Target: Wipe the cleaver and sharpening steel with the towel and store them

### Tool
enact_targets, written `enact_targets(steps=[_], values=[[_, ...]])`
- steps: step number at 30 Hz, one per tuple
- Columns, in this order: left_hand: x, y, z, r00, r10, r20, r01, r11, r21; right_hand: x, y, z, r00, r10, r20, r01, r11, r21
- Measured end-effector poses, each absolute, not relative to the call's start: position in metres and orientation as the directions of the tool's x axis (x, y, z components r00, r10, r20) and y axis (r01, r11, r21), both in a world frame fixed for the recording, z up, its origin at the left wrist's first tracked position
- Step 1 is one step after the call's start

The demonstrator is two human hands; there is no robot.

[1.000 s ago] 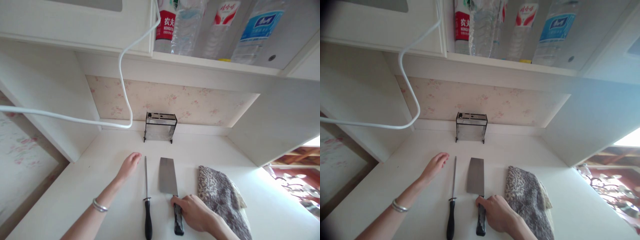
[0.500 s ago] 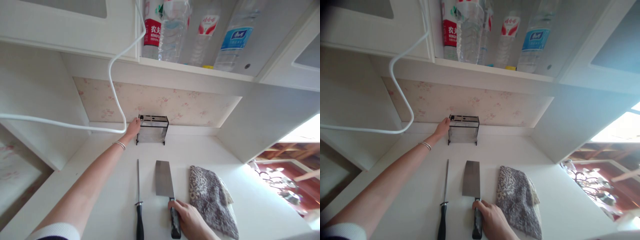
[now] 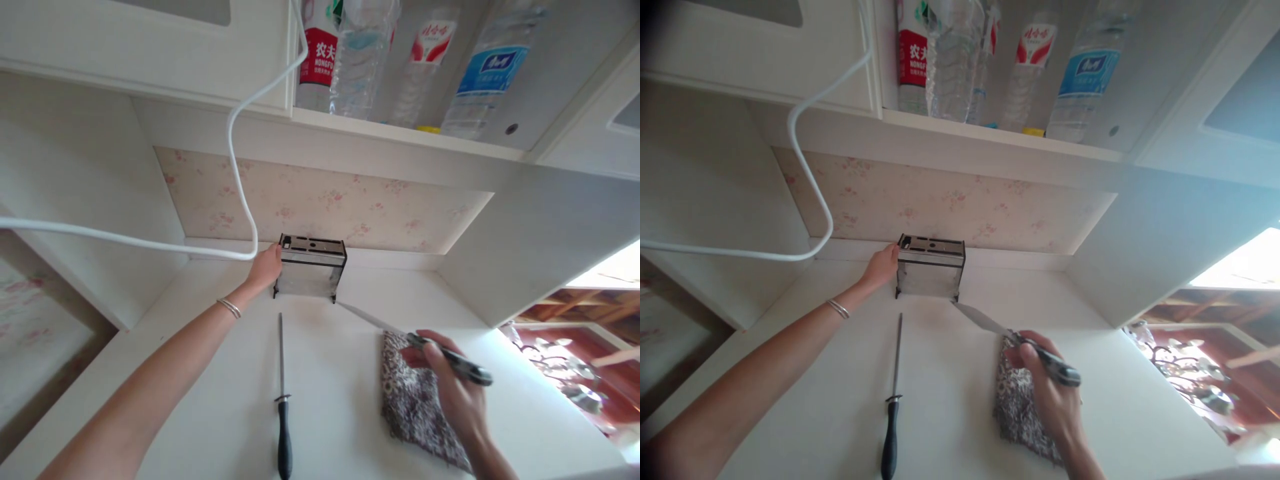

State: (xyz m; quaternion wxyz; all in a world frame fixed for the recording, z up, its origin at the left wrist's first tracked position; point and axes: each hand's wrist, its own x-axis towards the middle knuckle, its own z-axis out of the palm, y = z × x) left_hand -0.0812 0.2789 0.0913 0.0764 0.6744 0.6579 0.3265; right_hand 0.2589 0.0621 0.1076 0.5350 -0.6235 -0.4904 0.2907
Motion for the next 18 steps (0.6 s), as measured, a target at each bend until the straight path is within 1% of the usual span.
enact_targets(steps=[1,3,6,8,11,15,18], values=[[-0.081,0.275,0.091,-0.070,0.940,0.335,0.834,-0.129,0.537,0.260,0.068,0.123,0.385,0.896,0.222,0.238,0.136,-0.962],[-0.080,0.267,0.090,-0.052,0.943,0.328,0.821,-0.146,0.551,0.257,0.081,0.157,0.444,0.832,0.332,0.132,0.306,-0.943],[-0.078,0.257,0.089,-0.034,0.944,0.329,0.794,-0.175,0.582,0.243,0.108,0.206,0.449,0.801,0.397,0.073,0.410,-0.909],[-0.077,0.251,0.090,-0.031,0.942,0.335,0.773,-0.190,0.605,0.233,0.128,0.230,0.410,0.815,0.409,0.066,0.421,-0.905],[-0.078,0.242,0.090,-0.037,0.935,0.352,0.735,-0.213,0.643,0.223,0.158,0.253,0.301,0.878,0.372,0.086,0.363,-0.928],[-0.086,0.218,0.080,-0.104,0.921,0.374,0.679,-0.209,0.703,0.214,0.185,0.266,0.217,0.933,0.286,0.133,0.262,-0.956],[-0.094,0.178,0.062,-0.150,0.915,0.375,0.633,-0.202,0.747,0.209,0.195,0.271,0.185,0.949,0.253,0.167,0.224,-0.960]])
